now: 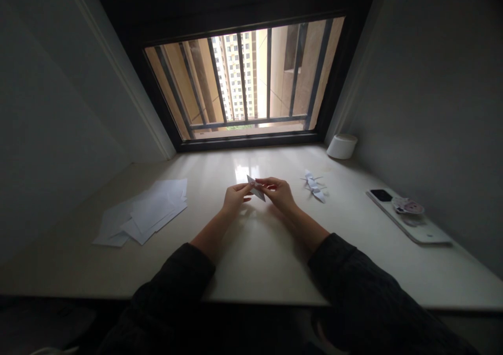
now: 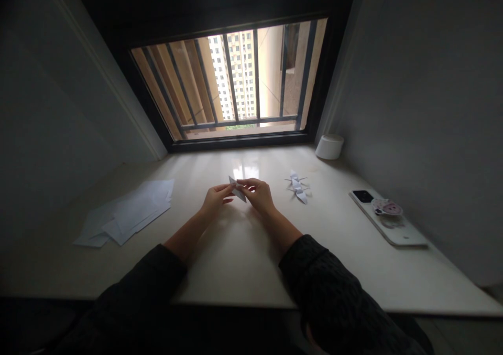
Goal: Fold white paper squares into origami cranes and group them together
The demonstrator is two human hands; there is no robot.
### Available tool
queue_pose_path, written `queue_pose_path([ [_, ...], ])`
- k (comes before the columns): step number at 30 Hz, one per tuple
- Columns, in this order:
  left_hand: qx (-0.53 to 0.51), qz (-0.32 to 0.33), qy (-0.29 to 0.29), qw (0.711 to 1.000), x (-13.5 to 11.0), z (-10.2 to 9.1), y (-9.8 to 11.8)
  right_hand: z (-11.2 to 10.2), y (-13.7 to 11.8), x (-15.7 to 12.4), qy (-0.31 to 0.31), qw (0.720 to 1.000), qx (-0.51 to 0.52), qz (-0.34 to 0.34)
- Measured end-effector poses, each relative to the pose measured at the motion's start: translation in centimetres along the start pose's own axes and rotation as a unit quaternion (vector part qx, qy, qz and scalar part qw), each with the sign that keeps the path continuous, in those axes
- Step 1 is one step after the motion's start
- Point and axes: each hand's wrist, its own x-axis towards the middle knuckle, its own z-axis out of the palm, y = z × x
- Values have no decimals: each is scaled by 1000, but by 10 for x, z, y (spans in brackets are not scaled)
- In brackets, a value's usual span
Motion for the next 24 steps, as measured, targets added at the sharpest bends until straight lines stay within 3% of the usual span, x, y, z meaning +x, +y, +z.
queue_pose_path([
  [8,-28,9,26,999,1,1,1,-1,-3,0,-25,991,51,123],
  [19,-15,59,2,998,-2,2,3,-4,-1,0,-38,993,50,95],
  [24,-22,52,12,998,-4,3,6,-4,-2,-1,-43,994,43,86],
])
